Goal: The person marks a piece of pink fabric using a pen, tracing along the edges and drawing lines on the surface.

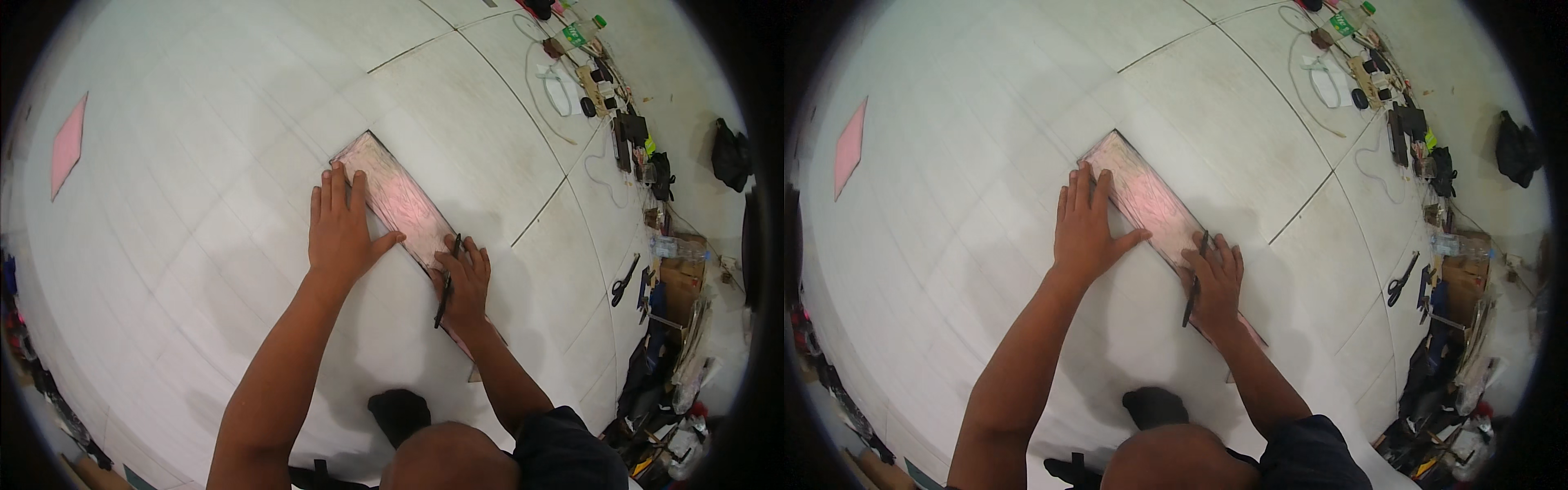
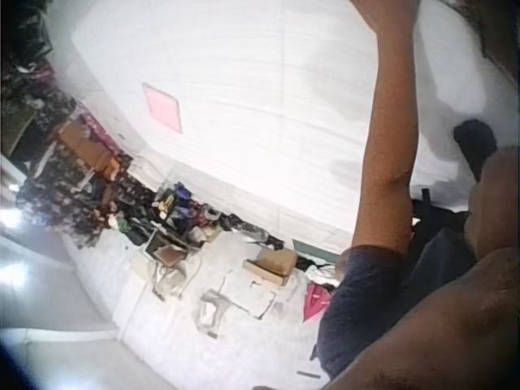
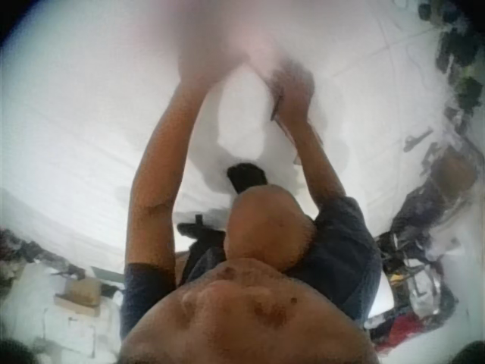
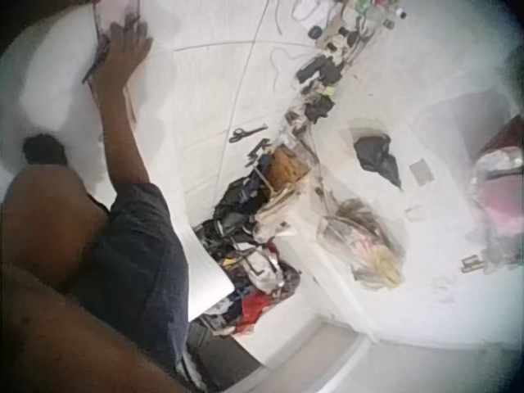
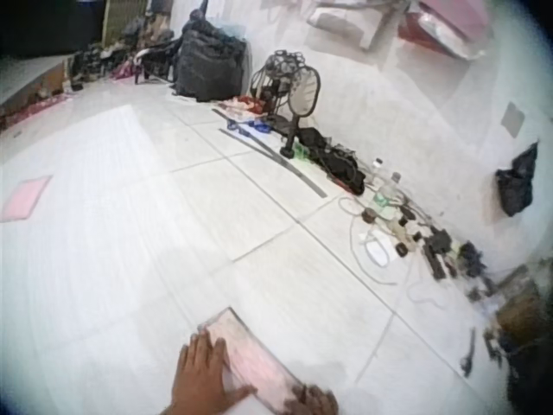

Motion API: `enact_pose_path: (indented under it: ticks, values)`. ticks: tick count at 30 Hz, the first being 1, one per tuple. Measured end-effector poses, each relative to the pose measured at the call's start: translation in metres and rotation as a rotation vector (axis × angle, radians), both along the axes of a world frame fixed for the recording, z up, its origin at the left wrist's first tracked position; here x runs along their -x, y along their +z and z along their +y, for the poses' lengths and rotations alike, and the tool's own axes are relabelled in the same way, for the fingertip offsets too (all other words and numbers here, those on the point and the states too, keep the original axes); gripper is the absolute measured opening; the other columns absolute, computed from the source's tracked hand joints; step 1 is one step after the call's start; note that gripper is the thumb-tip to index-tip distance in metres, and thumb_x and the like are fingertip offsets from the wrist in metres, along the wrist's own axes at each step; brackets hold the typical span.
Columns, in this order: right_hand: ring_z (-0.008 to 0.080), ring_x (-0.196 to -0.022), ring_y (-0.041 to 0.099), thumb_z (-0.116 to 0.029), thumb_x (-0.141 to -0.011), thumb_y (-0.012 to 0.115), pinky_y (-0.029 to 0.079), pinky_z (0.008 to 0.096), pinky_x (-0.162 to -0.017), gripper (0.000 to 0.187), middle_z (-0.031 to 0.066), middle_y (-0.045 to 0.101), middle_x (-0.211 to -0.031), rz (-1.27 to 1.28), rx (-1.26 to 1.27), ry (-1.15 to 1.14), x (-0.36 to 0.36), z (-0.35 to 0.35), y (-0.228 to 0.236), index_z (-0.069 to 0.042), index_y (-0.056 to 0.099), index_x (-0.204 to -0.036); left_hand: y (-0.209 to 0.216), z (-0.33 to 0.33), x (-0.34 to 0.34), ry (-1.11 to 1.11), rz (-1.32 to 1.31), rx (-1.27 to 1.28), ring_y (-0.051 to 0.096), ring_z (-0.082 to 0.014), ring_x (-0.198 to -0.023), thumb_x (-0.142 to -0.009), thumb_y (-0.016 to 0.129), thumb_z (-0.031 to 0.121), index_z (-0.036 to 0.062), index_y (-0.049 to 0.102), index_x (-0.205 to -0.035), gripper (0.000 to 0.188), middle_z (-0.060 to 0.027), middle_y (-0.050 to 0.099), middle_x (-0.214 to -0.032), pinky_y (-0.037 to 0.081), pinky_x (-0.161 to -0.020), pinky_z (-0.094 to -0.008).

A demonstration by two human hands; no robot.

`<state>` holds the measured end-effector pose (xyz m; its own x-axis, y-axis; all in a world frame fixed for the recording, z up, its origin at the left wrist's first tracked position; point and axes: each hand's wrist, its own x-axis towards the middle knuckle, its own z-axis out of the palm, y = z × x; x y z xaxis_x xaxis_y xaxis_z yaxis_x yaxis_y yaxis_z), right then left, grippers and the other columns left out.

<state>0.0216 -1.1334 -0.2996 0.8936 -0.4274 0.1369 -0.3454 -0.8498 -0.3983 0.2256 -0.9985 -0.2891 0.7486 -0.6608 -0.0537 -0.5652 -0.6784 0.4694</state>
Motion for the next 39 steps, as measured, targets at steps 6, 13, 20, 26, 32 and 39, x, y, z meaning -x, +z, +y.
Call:
enact_pose_path:
  ticks: [6, 13, 20, 26, 32, 39]
  values:
    - [0.0400, -0.144, 0.044, -0.016, -0.095, 0.073, 0.024, 0.0609, -0.122, 0.030, 0.0119, 0.061, -0.148, 0.028, 0.019, 0.010, 0.002, -0.001, -0.005, -0.013, 0.068, -0.125, -0.008, 0.000, 0.000, 0.017, 0.036, 0.038, 0.022, -0.0506, -0.156, -0.075, 0.088, 0.059, -0.0004, 0.036, -0.157, 0.114, -0.0339, 0.024, -0.166, 0.022, -0.127, -0.0579]
    - [0.0403, -0.144, 0.044, -0.017, -0.095, 0.074, 0.024, 0.0612, -0.122, 0.031, 0.0118, 0.061, -0.149, 0.031, 0.019, 0.010, 0.000, 0.000, -0.005, -0.014, 0.068, -0.125, -0.003, -0.002, -0.002, 0.020, 0.073, 0.035, 0.018, -0.0536, -0.156, -0.073, 0.091, 0.053, -0.0033, 0.034, -0.157, 0.117, -0.0379, 0.023, -0.164, 0.020, -0.126, -0.0601]
    - [0.0396, -0.143, 0.046, -0.017, -0.094, 0.075, 0.025, 0.0597, -0.122, 0.032, 0.0106, 0.063, -0.147, -0.006, 0.001, 0.002, 0.001, 0.000, -0.004, -0.014, 0.069, -0.125, 0.001, -0.006, -0.002, 0.001, 0.043, -0.060, 0.017, -0.0529, -0.156, -0.076, 0.088, 0.057, -0.0057, 0.031, -0.158, 0.118, -0.0387, 0.021, -0.164, 0.020, -0.127, -0.0588]
    - [0.0398, -0.143, 0.047, -0.016, -0.093, 0.076, 0.029, 0.0589, -0.120, 0.035, 0.0123, 0.063, -0.147, -0.048, -0.017, 0.014, 0.008, -0.008, -0.008, -0.012, 0.068, -0.126, 0.007, -0.011, -0.002, -0.018, 0.009, -0.147, 0.018, -0.0525, -0.156, -0.076, 0.085, 0.061, -0.0061, 0.028, -0.159, 0.121, -0.0380, 0.021, -0.165, 0.021, -0.126, -0.0584]
    - [0.0415, -0.140, 0.050, -0.017, -0.090, 0.080, 0.034, 0.0568, -0.116, 0.040, 0.0163, 0.063, -0.145, -0.068, -0.072, 0.012, 0.008, -0.018, -0.004, -0.010, 0.066, -0.128, 0.007, -0.008, -0.001, -0.028, -0.006, -0.134, 0.018, -0.0540, -0.156, -0.076, 0.084, 0.068, -0.0070, 0.028, -0.158, 0.124, -0.0390, 0.020, -0.164, 0.021, -0.126, -0.0591]
    - [0.0421, -0.141, 0.050, -0.017, -0.089, 0.081, 0.034, 0.0572, -0.117, 0.038, 0.0159, 0.065, -0.143, -0.086, -0.074, 0.003, 0.009, -0.017, -0.006, -0.010, 0.068, -0.124, 0.014, -0.013, 0.001, -0.016, 0.032, -0.223, 0.015, -0.0502, -0.158, -0.074, 0.081, 0.073, -0.0060, 0.025, -0.160, 0.130, -0.0373, 0.017, -0.167, 0.017, -0.129, -0.0546]
